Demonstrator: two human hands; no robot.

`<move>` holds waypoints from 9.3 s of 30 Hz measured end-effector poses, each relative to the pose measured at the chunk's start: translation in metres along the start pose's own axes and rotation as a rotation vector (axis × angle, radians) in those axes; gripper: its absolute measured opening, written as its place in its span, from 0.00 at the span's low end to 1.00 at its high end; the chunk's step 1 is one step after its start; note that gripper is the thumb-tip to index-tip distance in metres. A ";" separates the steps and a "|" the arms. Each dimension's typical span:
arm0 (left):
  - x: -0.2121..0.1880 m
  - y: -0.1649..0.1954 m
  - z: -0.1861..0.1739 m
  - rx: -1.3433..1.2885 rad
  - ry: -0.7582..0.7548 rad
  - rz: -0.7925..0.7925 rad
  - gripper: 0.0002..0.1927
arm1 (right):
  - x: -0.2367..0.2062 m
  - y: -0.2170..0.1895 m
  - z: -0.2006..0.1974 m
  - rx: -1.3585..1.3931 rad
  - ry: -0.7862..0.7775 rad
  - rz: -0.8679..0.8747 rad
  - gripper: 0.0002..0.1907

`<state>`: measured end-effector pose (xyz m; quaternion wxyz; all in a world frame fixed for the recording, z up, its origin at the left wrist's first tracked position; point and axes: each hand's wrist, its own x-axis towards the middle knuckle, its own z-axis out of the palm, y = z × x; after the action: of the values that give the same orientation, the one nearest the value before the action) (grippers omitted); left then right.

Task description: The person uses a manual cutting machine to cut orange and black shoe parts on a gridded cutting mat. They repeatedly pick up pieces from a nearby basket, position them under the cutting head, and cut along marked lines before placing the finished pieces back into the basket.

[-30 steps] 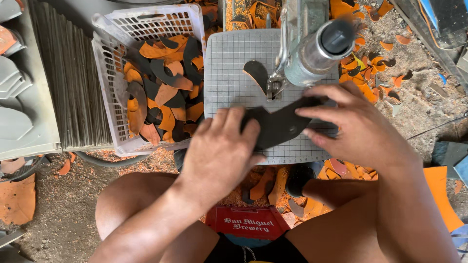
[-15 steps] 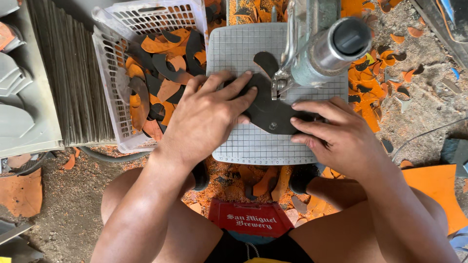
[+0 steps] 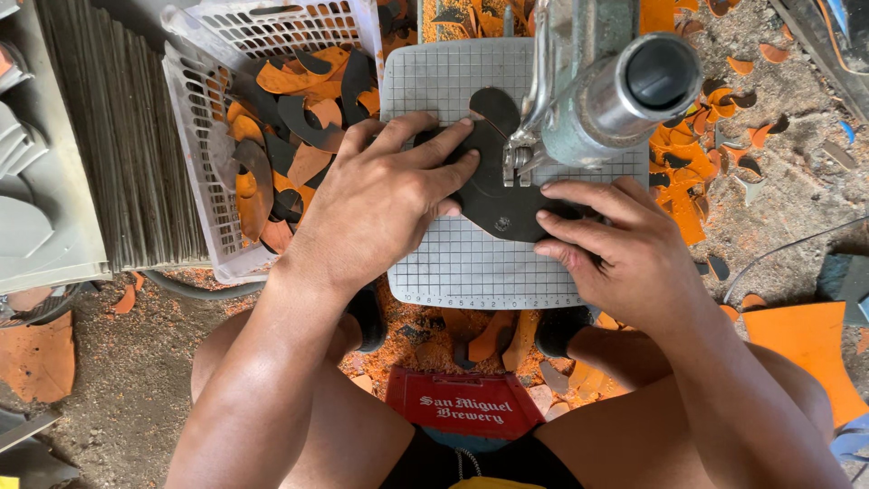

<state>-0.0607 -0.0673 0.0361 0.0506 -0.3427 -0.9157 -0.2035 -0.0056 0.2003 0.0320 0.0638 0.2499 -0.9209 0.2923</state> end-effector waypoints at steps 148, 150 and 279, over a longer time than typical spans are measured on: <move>-0.020 0.033 0.014 -0.065 0.040 0.023 0.20 | -0.008 -0.055 0.022 -0.395 0.065 0.055 0.23; -0.018 0.022 0.010 -0.139 0.024 0.018 0.17 | -0.010 -0.050 0.027 -0.375 0.087 0.077 0.22; -0.005 0.044 0.048 0.055 0.317 -0.227 0.16 | 0.031 0.027 0.008 -0.089 0.050 0.108 0.10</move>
<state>-0.0263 -0.0202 0.0058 0.1805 -0.1995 -0.9342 -0.2342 -0.0455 0.2021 0.0202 0.0818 0.1893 -0.9433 0.2601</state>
